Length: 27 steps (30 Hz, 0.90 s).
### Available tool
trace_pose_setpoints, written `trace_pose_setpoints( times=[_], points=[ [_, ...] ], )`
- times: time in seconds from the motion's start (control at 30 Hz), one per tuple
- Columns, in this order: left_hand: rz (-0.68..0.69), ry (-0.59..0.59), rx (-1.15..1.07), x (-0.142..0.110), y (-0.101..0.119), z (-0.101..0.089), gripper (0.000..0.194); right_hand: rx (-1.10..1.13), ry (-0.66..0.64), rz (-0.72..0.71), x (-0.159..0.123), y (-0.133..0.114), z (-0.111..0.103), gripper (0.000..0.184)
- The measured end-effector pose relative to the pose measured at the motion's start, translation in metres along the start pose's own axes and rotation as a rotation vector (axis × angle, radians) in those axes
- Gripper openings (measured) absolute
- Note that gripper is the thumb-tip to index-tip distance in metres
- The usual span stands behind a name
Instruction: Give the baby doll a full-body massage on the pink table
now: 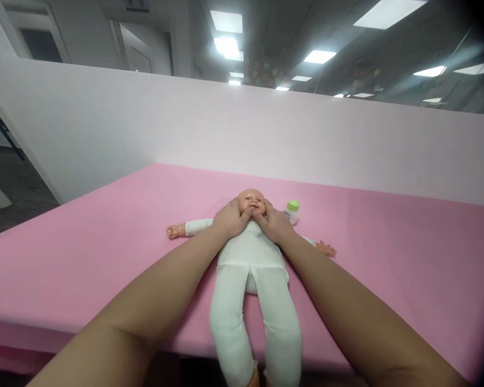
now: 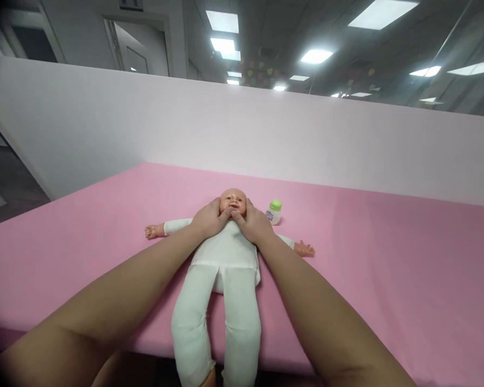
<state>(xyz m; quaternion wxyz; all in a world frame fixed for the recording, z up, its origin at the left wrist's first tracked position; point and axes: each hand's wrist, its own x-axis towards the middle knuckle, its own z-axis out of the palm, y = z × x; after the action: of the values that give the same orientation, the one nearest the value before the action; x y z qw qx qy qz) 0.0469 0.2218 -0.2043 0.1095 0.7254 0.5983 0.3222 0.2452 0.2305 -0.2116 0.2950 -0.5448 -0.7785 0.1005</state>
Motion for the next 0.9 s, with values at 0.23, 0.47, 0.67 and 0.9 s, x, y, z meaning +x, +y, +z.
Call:
trace_pose_setpoints(
  times=[0.23,0.47,0.67,0.9],
  points=[
    [0.013,-0.067,0.028,-0.001,-0.005,-0.009,0.073,0.074,-0.057,0.008,-0.002,-0.001,-0.012,0.091],
    [-0.036,-0.078,0.002,-0.004,-0.001,-0.011,0.073,0.112,-0.051,0.034,-0.002,0.003,-0.008,0.086],
    [-0.019,-0.078,0.007,-0.005,-0.003,-0.012,0.060,0.095,-0.086,0.053,0.000,0.012,-0.009,0.083],
    [-0.006,-0.029,-0.035,-0.001,-0.009,-0.008,0.059,0.274,-0.044,-0.021,-0.002,0.019,-0.010,0.059]
  ],
)
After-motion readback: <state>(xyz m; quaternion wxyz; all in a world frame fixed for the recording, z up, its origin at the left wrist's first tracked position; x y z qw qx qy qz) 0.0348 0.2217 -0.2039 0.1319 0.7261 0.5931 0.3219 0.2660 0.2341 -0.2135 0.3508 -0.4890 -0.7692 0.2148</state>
